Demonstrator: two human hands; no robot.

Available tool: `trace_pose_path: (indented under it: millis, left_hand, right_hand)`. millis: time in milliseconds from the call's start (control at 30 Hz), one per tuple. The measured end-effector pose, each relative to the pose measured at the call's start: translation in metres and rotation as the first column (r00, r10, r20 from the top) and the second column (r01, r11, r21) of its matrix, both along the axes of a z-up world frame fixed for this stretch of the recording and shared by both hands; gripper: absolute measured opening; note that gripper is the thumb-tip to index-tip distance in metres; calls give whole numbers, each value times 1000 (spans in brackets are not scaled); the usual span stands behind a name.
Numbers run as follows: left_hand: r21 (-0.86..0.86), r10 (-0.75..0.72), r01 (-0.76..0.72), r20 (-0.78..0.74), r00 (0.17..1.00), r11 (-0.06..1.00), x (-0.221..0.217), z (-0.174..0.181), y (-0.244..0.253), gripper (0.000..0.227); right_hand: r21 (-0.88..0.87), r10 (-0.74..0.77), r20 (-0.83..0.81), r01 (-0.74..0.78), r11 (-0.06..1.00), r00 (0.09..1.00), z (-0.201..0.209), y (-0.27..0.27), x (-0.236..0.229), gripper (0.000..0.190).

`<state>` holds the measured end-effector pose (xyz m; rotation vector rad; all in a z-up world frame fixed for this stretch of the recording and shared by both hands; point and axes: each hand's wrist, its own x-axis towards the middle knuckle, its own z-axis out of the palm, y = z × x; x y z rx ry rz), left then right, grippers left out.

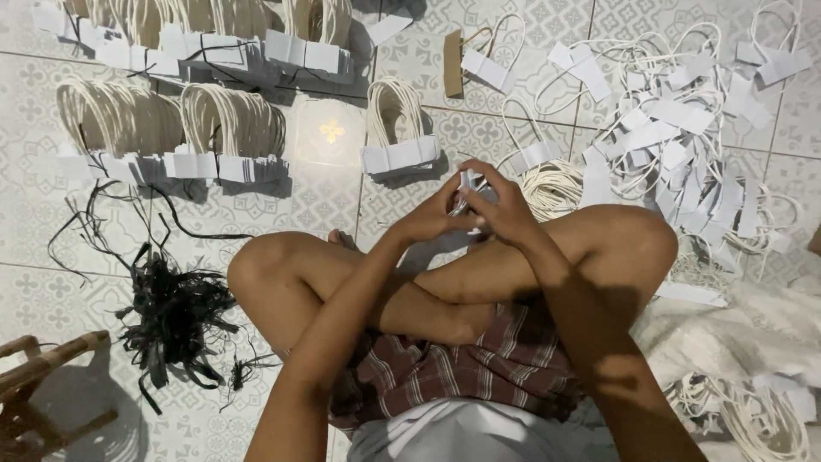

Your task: The person is sitting on the floor, sorting and organizing bundles of white cords with attached tags into groups.

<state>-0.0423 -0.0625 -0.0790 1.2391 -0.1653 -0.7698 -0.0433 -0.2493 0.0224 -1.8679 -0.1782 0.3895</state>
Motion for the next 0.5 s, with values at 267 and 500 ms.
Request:
trace_pose_path:
  millis: [267, 500]
  left_hand:
    - [8, 13, -13, 54, 998, 1000, -1, 18, 1, 88]
    - [325, -78, -2, 234, 969, 946, -4, 66, 3, 82]
  right_hand:
    - [52, -45, 1, 45, 998, 999, 6, 4, 1, 45]
    - [74, 6, 7, -7, 997, 1000, 0, 3, 1, 43]
